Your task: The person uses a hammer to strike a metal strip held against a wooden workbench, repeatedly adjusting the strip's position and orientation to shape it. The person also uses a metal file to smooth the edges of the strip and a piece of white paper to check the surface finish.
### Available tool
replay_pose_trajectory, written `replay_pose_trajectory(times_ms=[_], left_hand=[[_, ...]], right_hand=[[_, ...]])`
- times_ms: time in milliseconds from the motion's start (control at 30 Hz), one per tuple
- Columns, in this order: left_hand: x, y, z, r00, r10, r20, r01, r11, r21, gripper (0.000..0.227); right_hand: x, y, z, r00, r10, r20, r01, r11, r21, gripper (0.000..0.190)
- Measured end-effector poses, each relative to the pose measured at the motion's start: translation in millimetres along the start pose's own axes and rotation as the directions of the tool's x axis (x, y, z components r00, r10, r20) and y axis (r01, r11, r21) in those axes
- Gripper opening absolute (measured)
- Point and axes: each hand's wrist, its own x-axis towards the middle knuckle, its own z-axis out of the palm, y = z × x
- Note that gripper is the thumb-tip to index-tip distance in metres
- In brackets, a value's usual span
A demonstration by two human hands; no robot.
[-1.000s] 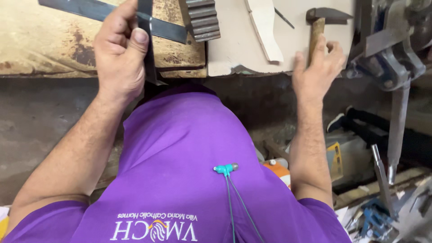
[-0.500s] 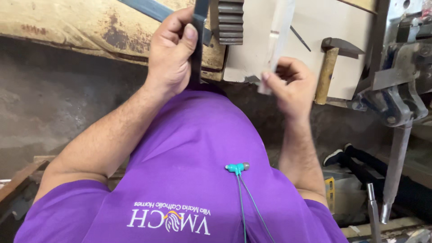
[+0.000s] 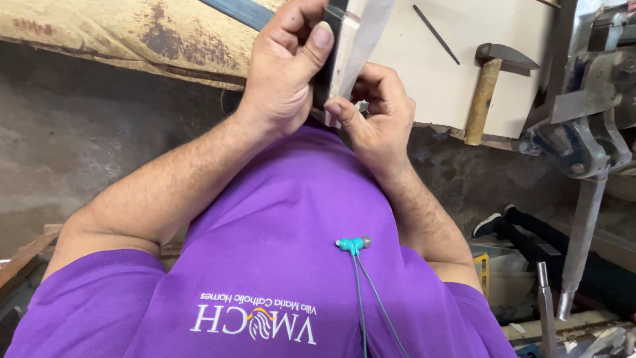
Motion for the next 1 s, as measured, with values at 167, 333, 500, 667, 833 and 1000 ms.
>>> replay_pose_trajectory(times_ms=[167, 333, 500, 667, 833, 1000], left_hand=[[-0.9, 0.1, 1.2, 1.0, 0.001, 0.02, -0.002, 1.0, 0.019, 0.014], [-1.5, 0.5, 3.9, 0.999, -0.009, 0.038, 0.006, 0.999, 0.053, 0.013], [4.1, 13.8, -2.7, 0.995, -0.07, 0.076, 0.053, 0.978, 0.2, 0.018], [13.3, 25.7, -8.8, 0.973, -0.159, 0.165, 0.125, 0.972, 0.198, 0.02], [15.2, 26.5, -18.2, 0.977, -0.194, 0.093, 0.149, 0.922, 0.357, 0.019], [7.6, 20.5, -44.9, 0.981, -0.161, 0.109, 0.072, 0.823, 0.563, 0.021]], right_hand=[[-1.2, -11.8, -5.4, 0.994, -0.044, 0.099, 0.062, 0.982, -0.181, 0.078], [-4.4, -25.1, -5.4, 0.996, -0.002, 0.092, 0.027, 0.961, -0.276, 0.078], [-5.8, -26.4, -8.4, 0.992, -0.091, 0.083, 0.117, 0.904, -0.412, 0.076], [-12.4, -24.6, -14.8, 0.994, -0.06, 0.095, 0.091, 0.925, -0.368, 0.079], [-20.8, -9.2, -31.9, 0.995, 0.053, 0.081, -0.038, 0.985, -0.171, 0.081], [-26.4, 16.2, -64.7, 0.977, 0.202, -0.063, -0.209, 0.872, -0.442, 0.073]])
